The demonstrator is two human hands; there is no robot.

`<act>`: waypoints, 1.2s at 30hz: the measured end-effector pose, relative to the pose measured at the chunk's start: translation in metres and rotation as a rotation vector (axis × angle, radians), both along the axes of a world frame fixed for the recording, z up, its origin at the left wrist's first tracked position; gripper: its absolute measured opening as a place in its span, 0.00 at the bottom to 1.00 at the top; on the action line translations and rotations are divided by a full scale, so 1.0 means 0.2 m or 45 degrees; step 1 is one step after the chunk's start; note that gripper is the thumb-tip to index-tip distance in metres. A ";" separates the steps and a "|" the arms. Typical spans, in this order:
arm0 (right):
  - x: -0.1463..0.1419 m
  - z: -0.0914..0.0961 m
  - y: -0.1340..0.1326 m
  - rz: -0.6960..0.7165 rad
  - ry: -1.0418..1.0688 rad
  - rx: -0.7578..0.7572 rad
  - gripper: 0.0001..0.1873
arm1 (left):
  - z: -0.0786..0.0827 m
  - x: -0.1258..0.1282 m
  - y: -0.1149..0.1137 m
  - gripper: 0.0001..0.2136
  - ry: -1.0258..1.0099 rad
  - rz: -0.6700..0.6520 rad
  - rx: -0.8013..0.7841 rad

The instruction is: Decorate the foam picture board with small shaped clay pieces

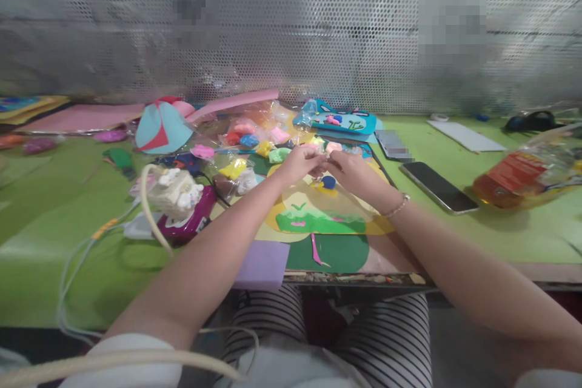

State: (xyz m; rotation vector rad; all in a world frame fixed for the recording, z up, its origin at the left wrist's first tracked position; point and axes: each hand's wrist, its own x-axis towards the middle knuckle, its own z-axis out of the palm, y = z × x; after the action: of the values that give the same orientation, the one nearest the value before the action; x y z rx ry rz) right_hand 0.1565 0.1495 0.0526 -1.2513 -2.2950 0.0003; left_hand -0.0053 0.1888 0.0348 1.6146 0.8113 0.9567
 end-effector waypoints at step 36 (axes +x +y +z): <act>0.01 0.02 0.00 0.240 0.268 -0.123 0.17 | 0.01 -0.01 -0.02 0.19 -0.103 -0.116 -0.145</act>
State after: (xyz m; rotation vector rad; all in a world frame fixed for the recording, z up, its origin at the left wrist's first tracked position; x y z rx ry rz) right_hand 0.1581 0.1488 0.0572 -1.0227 -2.2402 0.2989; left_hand -0.0070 0.1855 0.0361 1.4922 0.7180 0.8895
